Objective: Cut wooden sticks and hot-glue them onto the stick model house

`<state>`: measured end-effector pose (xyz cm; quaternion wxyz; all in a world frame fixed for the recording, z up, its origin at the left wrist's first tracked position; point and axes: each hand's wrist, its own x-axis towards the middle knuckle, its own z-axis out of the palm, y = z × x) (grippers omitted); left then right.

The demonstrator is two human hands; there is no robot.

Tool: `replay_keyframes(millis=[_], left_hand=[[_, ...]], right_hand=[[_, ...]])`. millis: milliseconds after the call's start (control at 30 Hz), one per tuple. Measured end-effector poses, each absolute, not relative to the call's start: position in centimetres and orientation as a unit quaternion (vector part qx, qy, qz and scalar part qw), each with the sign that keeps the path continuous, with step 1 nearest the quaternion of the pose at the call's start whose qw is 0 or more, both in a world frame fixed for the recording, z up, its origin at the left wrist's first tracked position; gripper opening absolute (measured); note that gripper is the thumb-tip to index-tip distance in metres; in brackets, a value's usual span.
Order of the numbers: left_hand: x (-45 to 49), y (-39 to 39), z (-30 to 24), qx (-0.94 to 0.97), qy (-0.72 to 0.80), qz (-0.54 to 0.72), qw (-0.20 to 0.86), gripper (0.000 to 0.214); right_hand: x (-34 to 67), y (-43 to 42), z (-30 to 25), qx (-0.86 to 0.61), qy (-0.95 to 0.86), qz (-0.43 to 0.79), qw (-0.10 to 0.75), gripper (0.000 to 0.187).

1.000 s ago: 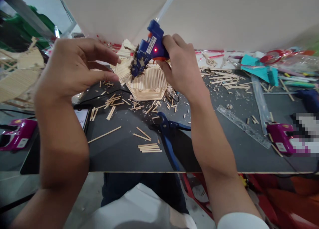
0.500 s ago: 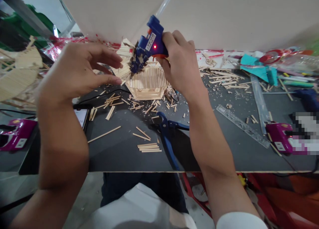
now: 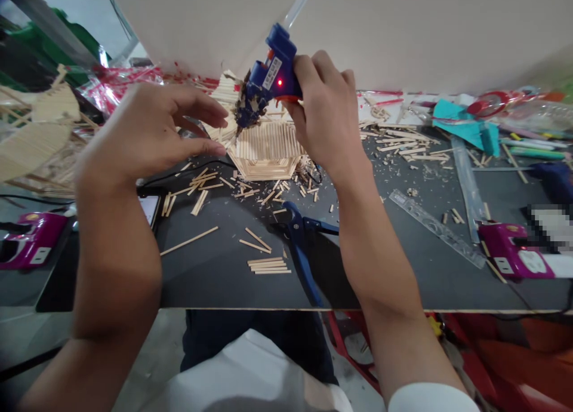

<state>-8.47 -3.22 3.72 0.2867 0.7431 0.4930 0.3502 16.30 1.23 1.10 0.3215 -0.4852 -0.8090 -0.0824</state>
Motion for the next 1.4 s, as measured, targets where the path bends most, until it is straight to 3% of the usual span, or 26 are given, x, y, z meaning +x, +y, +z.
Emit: replay_keyframes(millis=[133, 467, 933, 1400], left_hand=[[-8.4, -3.2, 3.9, 0.735, 0.483, 0.352, 0.319, 0.036], [-9.2, -2.9, 3.7, 0.783, 0.461, 0.348, 0.23, 0.032], [-8.6, -3.4, 4.3, 0.792, 0.502, 0.288, 0.193, 0.037], [-8.3, -3.5, 4.5, 0.8, 0.513, 0.261, 0.173, 0.04]], right_hand=[[16.4, 1.3, 1.1, -0.489, -0.807, -0.088, 0.32, 0.018], [16.6, 1.4, 0.8, -0.475, -0.808, -0.063, 0.342, 0.02], [16.7, 1.6, 0.7, -0.491, -0.8, -0.074, 0.338, 0.021], [16.9, 2.5, 0.2, -0.501, -0.762, -0.048, 0.408, 0.021]])
